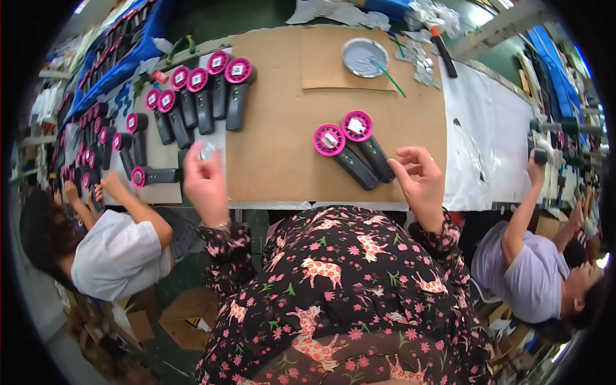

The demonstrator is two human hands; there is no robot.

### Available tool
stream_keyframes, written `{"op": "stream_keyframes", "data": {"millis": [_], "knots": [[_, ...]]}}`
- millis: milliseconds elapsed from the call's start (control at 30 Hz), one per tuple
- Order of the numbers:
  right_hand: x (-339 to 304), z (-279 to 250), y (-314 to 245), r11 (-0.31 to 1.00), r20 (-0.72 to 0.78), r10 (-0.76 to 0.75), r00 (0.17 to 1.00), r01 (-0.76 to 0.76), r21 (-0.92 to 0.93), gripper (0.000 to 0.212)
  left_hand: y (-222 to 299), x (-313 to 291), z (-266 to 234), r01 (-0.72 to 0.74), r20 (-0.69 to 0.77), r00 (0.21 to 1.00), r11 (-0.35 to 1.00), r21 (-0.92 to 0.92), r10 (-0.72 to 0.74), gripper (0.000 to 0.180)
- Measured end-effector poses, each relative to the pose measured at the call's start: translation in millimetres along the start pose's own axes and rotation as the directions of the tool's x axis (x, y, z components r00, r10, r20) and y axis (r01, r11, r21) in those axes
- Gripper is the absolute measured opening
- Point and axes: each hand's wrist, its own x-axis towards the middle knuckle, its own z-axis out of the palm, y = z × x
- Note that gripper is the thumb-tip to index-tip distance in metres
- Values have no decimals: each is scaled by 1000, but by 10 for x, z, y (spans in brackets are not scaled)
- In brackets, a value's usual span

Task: The person applies a substance to the center of hair dryers using a thin stick, then places and presses small square pieces onto the substance by hand. They repeat this process for each hair dryer, occasionally moving the items on the work surface.

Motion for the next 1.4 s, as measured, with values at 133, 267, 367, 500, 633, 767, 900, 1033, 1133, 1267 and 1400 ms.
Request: {"op": "stream_keyframes", "data": {"millis": [133, 267, 367, 500, 633, 767, 900, 1033, 1133, 1267, 1400], "knots": [[66, 30, 85, 985, 70, -160, 985, 164, -52, 27, 979, -265, 534, -242, 362, 875, 938, -248, 321, 77], [91, 88, 78, 966, 196, -250, 948, 258, -16, 34, 1160, -341, 945, -434, 396, 782, 877, -207, 481, 77], [84, 144, -8, 901, 278, -348, 896, 401, -166, 38, 1156, -224, 1062, -523, 419, 728, 835, -174, 543, 74], [-31, 266, -81, 943, 307, -269, 913, 315, -110, 38, 1123, 15, 1037, -530, 482, 665, 815, -233, 570, 69], [-6, 310, -156, 925, 313, -337, 888, 375, -69, 37, 1071, 203, 991, -573, 498, 622, 785, -235, 604, 66], [370, 57, -204, 926, 203, -313, 928, 345, -151, 37, 1133, 214, 969, -584, 479, 631, 780, -224, 610, 66], [846, -152, -286, 846, 68, -378, 923, 374, -380, 36, 1292, 67, 1033, -594, 434, 660, 780, -197, 613, 66], [1171, -160, -288, 659, 67, -514, 855, 444, -607, 36, 1372, -37, 1133, -633, 435, 664, 767, -106, 608, 65], [1320, -51, -198, 681, 127, -403, 906, 390, -619, 33, 1379, -57, 1173, -666, 424, 655, 743, -67, 626, 61], [1505, 23, -133, 665, 146, -372, 917, 373, -647, 23, 1379, -75, 1171, -661, 418, 654, 745, -90, 630, 58], [1560, -33, -183, 617, 82, -484, 871, 406, -674, 15, 1374, -85, 1163, -656, 432, 638, 744, -127, 637, 55]]}}
